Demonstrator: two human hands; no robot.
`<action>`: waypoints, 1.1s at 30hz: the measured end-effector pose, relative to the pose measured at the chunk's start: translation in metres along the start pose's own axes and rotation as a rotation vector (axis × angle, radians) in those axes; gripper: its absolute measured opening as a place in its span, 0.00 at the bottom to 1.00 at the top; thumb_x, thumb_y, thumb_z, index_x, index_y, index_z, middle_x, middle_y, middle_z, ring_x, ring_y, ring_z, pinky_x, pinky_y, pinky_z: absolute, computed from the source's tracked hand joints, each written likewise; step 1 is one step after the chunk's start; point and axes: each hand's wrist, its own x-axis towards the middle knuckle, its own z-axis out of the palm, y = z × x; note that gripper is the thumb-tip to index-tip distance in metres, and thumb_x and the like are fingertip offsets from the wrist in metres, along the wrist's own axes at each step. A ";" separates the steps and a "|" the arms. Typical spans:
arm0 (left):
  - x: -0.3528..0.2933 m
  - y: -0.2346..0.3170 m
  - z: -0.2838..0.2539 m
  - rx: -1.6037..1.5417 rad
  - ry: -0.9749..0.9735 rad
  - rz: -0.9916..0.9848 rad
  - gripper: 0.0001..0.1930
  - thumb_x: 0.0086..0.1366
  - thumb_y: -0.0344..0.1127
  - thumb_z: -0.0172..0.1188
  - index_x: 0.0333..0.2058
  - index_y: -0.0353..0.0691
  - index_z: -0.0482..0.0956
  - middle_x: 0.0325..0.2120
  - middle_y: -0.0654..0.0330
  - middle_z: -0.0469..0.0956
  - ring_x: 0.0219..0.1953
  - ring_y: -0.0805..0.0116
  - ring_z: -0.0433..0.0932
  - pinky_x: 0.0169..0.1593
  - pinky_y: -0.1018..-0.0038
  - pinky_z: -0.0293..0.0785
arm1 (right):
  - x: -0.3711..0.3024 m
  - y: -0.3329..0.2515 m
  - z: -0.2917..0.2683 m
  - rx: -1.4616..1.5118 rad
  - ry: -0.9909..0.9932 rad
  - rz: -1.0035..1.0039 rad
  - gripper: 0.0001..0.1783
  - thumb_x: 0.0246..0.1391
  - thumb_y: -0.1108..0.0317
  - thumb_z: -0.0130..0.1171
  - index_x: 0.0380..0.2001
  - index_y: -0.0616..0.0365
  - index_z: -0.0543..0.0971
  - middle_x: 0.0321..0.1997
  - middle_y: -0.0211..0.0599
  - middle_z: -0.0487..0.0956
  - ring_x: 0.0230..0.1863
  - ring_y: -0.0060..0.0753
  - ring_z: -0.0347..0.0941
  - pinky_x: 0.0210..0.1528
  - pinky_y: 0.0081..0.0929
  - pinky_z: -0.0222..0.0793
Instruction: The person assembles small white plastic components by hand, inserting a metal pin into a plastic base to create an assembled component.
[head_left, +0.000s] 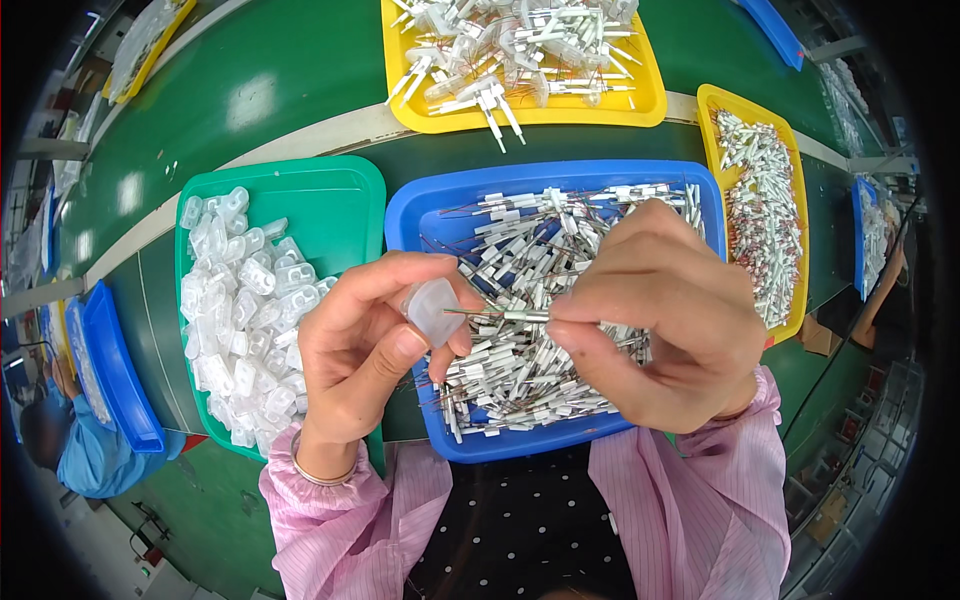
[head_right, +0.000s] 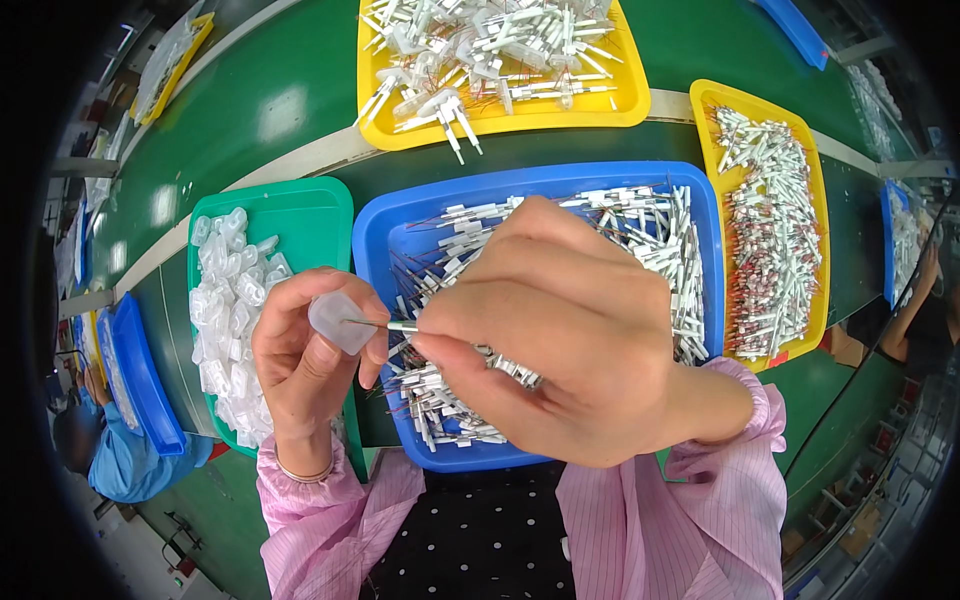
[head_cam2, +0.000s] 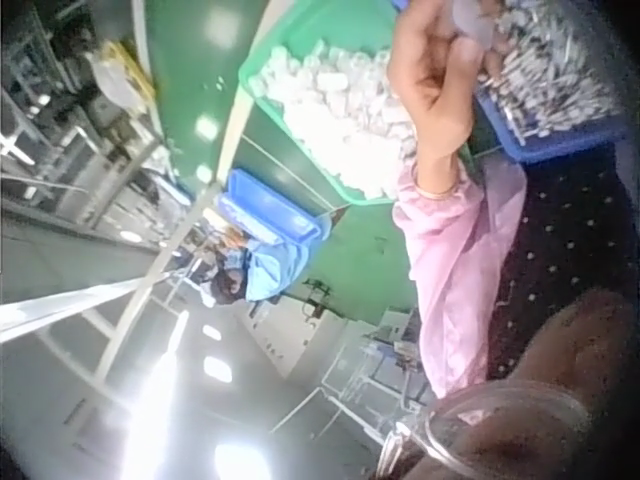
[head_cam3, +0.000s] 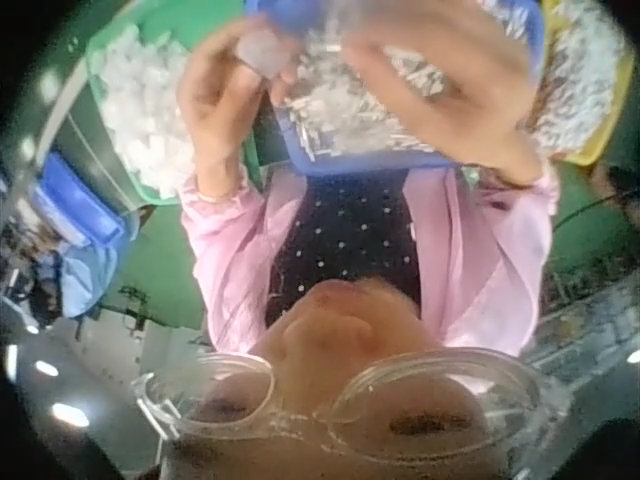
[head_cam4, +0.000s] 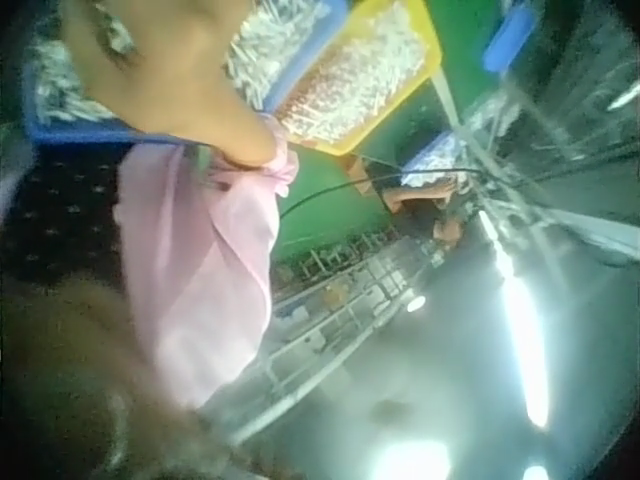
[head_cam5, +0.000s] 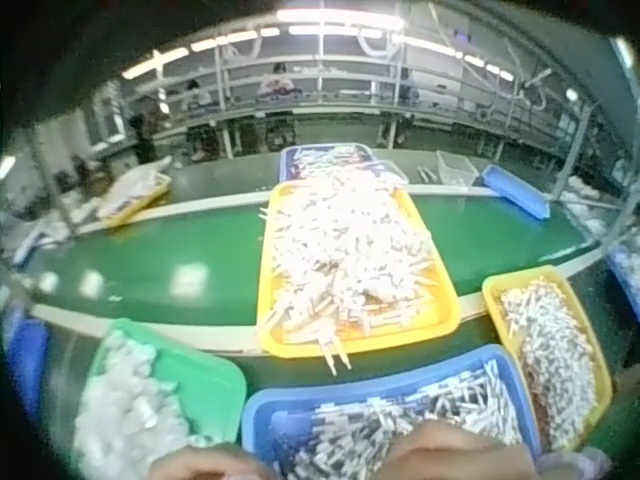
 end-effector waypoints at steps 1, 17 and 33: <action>0.000 0.000 0.000 0.000 0.005 -0.004 0.20 0.62 0.35 0.52 0.51 0.32 0.64 0.34 0.45 0.72 0.25 0.67 0.73 0.18 0.81 0.65 | 0.000 -0.001 0.000 0.001 0.000 0.000 0.13 0.29 0.84 0.62 0.25 0.66 0.78 0.21 0.37 0.75 0.22 0.31 0.67 0.26 0.25 0.60; -0.002 0.001 0.007 0.153 0.032 0.075 0.18 0.57 0.19 0.52 0.48 0.26 0.68 0.38 0.48 0.70 0.34 0.66 0.76 0.26 0.82 0.73 | -0.006 0.006 0.006 -0.108 -0.016 0.132 0.10 0.38 0.81 0.60 0.30 0.64 0.79 0.24 0.38 0.76 0.22 0.33 0.71 0.25 0.24 0.65; -0.004 -0.003 0.007 0.011 0.080 -0.082 0.16 0.55 0.18 0.56 0.45 0.25 0.69 0.38 0.50 0.71 0.36 0.65 0.77 0.27 0.82 0.74 | -0.007 0.010 0.010 0.031 -0.154 0.255 0.07 0.44 0.83 0.57 0.30 0.64 0.78 0.21 0.39 0.76 0.19 0.26 0.72 0.19 0.19 0.64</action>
